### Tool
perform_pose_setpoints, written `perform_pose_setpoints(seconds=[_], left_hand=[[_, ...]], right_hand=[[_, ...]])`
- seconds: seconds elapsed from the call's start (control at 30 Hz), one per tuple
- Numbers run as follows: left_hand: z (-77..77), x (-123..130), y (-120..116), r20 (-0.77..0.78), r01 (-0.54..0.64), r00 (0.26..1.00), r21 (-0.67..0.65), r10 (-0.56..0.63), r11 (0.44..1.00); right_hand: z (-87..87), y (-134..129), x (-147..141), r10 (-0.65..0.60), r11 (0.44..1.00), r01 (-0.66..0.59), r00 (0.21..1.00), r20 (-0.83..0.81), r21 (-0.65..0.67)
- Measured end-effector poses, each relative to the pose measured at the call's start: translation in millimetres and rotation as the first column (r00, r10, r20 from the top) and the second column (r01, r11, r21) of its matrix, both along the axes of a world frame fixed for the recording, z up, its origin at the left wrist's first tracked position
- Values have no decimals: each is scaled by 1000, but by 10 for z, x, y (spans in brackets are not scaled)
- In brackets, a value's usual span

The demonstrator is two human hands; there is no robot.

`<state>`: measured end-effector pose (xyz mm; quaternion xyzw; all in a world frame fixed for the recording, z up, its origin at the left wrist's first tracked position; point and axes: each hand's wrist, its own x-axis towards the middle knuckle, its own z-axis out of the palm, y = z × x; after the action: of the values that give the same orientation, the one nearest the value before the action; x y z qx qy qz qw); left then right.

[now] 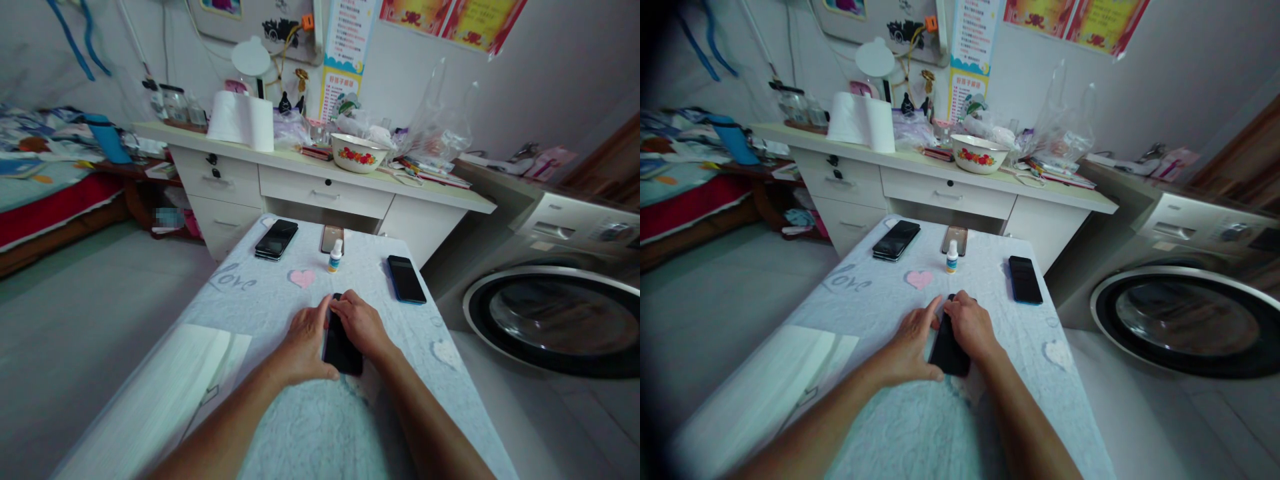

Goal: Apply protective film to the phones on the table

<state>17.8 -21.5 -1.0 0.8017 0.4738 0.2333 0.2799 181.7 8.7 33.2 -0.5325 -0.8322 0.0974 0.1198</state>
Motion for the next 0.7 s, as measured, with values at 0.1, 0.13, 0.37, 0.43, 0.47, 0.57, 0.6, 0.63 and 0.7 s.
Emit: perform_pose_setpoints(seconds=[0.1, 0.13, 0.37, 0.43, 0.47, 0.57, 0.6, 0.63, 0.7], left_hand=[[-4, 2, -3, 3, -5, 1000, -2, 5, 1000], [-3, 3, -4, 3, -6, 1000, -4, 6, 1000], [12, 5, -8, 1, -5, 1000, -8, 5, 1000], [10, 4, -7, -5, -4, 1000, -2, 4, 1000], [9, 2, -5, -7, -1, 1000, 2, 1, 1000], [14, -2, 0, -1, 8, 1000, 5, -8, 1000], [18, -3, 1, 4, 8, 1000, 1, -8, 1000], [22, -4, 2, 12, 5, 1000, -2, -5, 1000], [29, -7, 2, 28, 1, 1000, -8, -1, 1000]], right_hand=[[24, -105, 33, 65, 997, -66, 998, -20, -29], [26, -136, 45, 84, 996, -85, 996, -24, -38], [11, -167, 72, 109, 992, -112, 993, -44, -57], [-1, -96, 64, 87, 995, -89, 995, -42, -42], [-10, -51, 62, 74, 996, -75, 997, -34, -36], [-47, 101, 73, -19, 1000, 19, 1000, -11, 0], [-62, 148, 84, -57, 998, 57, 998, 3, 10], [-76, 189, 99, -89, 996, 89, 996, 11, 18], [-103, 248, 136, -119, 992, 118, 993, 16, 35]])
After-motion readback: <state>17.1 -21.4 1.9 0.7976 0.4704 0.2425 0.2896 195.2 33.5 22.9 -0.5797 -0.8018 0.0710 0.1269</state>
